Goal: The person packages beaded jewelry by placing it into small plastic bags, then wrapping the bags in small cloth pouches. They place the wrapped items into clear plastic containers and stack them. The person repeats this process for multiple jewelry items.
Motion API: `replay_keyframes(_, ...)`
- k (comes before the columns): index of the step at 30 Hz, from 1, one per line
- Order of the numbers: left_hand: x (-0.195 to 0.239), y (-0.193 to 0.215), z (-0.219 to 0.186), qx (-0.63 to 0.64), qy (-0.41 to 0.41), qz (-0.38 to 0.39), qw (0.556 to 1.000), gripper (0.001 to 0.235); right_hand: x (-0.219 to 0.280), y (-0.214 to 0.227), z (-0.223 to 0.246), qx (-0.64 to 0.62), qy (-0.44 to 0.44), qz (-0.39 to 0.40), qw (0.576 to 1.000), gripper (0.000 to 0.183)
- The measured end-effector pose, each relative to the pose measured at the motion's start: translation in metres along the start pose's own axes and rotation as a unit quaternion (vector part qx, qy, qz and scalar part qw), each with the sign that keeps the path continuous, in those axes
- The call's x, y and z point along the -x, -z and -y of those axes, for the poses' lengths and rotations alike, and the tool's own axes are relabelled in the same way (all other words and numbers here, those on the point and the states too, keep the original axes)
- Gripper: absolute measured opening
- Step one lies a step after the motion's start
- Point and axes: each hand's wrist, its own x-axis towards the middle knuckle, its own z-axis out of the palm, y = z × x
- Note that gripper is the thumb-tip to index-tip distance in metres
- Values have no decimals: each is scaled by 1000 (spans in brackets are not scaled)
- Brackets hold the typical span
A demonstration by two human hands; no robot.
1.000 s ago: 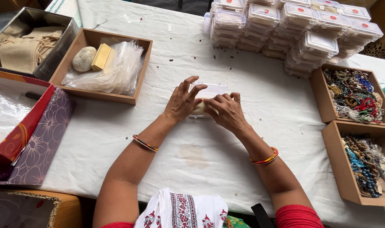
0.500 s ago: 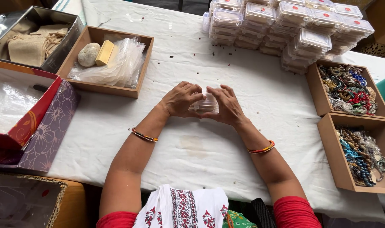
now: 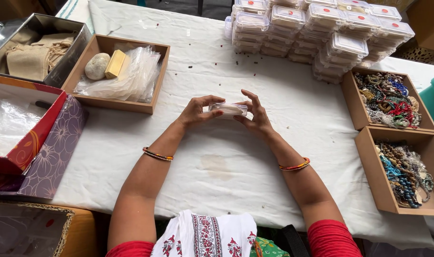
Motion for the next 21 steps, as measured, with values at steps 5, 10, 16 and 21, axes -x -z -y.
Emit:
replay_keyframes(5, -1, -3, -2, 72, 34, 1, 997, 46, -3, 2, 6, -53, -19, 5, 998, 90)
replay_keyframes(10, 0, -4, -11, 30, 40, -3, 999, 45, -1, -2, -1, 11, -18, -2, 1000, 79)
replay_keyframes(16, -3, -3, -17, -2, 41, -21, 999, 43, -4, -3, 4, 1, -42, -13, 999, 86)
replay_keyframes(21, -4, -3, -8, 45, -64, -33, 996, 27, -4, -4, 6, -92, -69, -24, 993, 93)
